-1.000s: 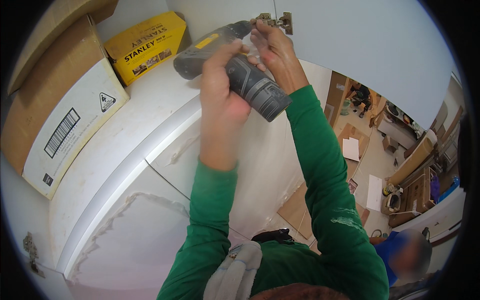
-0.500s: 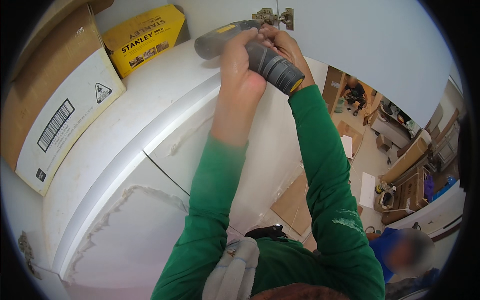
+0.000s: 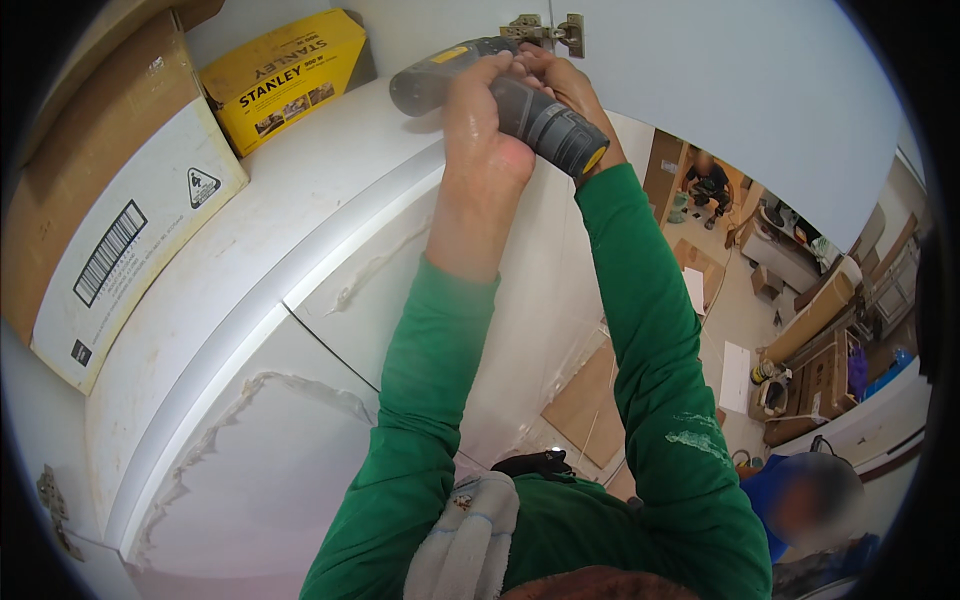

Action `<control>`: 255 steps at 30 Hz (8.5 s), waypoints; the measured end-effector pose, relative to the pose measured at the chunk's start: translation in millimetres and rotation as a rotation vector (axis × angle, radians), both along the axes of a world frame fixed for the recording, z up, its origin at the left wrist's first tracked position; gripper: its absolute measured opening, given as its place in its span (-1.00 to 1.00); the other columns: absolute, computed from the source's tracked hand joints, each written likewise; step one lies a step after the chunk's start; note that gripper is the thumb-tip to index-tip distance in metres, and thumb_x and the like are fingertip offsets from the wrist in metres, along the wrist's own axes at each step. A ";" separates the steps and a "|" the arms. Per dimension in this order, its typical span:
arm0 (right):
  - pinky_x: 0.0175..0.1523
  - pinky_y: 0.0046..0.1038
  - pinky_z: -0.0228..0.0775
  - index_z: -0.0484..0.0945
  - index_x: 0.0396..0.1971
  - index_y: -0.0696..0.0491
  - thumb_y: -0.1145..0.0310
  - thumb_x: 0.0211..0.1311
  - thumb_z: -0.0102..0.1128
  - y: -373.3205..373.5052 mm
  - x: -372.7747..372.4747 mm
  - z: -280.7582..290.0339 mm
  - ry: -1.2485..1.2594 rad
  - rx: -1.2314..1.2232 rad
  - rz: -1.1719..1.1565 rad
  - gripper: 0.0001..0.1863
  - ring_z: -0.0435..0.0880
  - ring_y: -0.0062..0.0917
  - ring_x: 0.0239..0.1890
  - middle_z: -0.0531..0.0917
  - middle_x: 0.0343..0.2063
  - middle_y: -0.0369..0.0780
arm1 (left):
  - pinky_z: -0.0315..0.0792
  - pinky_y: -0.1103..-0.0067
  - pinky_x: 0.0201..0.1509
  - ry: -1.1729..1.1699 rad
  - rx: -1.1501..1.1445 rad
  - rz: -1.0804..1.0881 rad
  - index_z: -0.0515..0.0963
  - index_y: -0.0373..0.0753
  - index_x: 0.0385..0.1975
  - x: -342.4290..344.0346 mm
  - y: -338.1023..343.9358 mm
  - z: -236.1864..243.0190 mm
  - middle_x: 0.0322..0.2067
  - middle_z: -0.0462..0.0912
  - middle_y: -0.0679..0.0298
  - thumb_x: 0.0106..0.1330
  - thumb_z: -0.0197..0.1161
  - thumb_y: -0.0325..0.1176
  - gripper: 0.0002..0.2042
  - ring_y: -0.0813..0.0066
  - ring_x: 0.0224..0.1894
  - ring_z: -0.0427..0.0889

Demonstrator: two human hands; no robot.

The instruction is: The person uses a cordless drill to fasten screws into a cabinet hinge on a white cabinet door. They repeatedly open and close the door to check alignment while tightening the hinge screws.

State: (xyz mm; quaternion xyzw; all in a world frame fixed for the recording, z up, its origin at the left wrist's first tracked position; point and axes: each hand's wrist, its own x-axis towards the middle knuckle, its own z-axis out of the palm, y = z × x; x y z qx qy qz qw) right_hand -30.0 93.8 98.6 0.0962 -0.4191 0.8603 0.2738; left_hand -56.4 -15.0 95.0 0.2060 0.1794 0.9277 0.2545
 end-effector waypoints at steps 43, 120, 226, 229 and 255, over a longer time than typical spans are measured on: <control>-0.03 -0.07 0.60 0.78 0.02 0.30 0.23 0.48 0.12 -181.4 -43.5 107.8 -0.546 2.964 -0.502 -0.55 0.74 -0.19 -0.16 0.81 -0.14 -0.03 | 0.68 0.12 -0.13 -0.070 0.059 -0.051 0.52 -0.23 -0.13 -20.4 0.4 6.1 -0.37 0.64 0.16 0.42 0.29 -0.46 -0.88 0.18 -0.35 0.68; -0.15 -0.26 0.45 0.63 0.14 0.33 0.33 0.45 0.06 -142.7 -81.9 139.0 -0.636 2.315 -0.257 -0.56 0.63 -0.41 -0.27 0.71 -0.23 -0.12 | 0.83 0.13 0.00 -0.187 0.145 0.025 0.50 -0.49 -0.07 -62.4 -25.5 17.7 -0.26 0.70 -0.04 0.34 0.25 -0.64 -0.80 0.10 -0.30 0.79; -0.06 -0.38 0.67 0.34 0.45 0.22 -0.19 0.62 0.11 -46.4 40.2 -77.3 0.256 0.285 0.401 -0.21 0.80 -0.41 -0.15 0.71 -0.01 -0.04 | 0.71 0.14 0.34 0.363 -0.325 0.129 0.30 -0.44 0.42 -16.3 -86.1 30.7 0.22 0.70 -0.22 0.56 0.40 -0.30 -0.41 0.02 0.14 0.79; -0.15 -0.43 0.66 0.36 0.41 0.25 -0.08 0.49 0.39 -80.2 43.5 -59.9 0.239 0.355 0.290 -0.19 0.78 -0.49 -0.22 0.71 -0.11 -0.09 | 0.74 0.24 0.27 0.432 -0.459 0.300 0.47 -0.39 0.36 -0.2 -103.0 33.0 0.10 0.77 -0.16 0.46 0.53 -0.26 -0.41 0.13 0.07 0.81; -0.37 -0.45 0.45 0.61 0.13 0.32 0.14 0.24 0.49 -54.4 24.1 -5.2 -0.361 0.960 -0.207 -0.37 0.63 -0.54 -0.39 0.64 -0.33 -0.18 | 0.48 0.44 -0.30 1.103 -1.477 0.808 0.79 -0.39 0.04 -83.6 -108.4 57.2 -0.45 0.70 0.21 0.55 0.14 0.23 -0.33 0.43 -0.47 0.59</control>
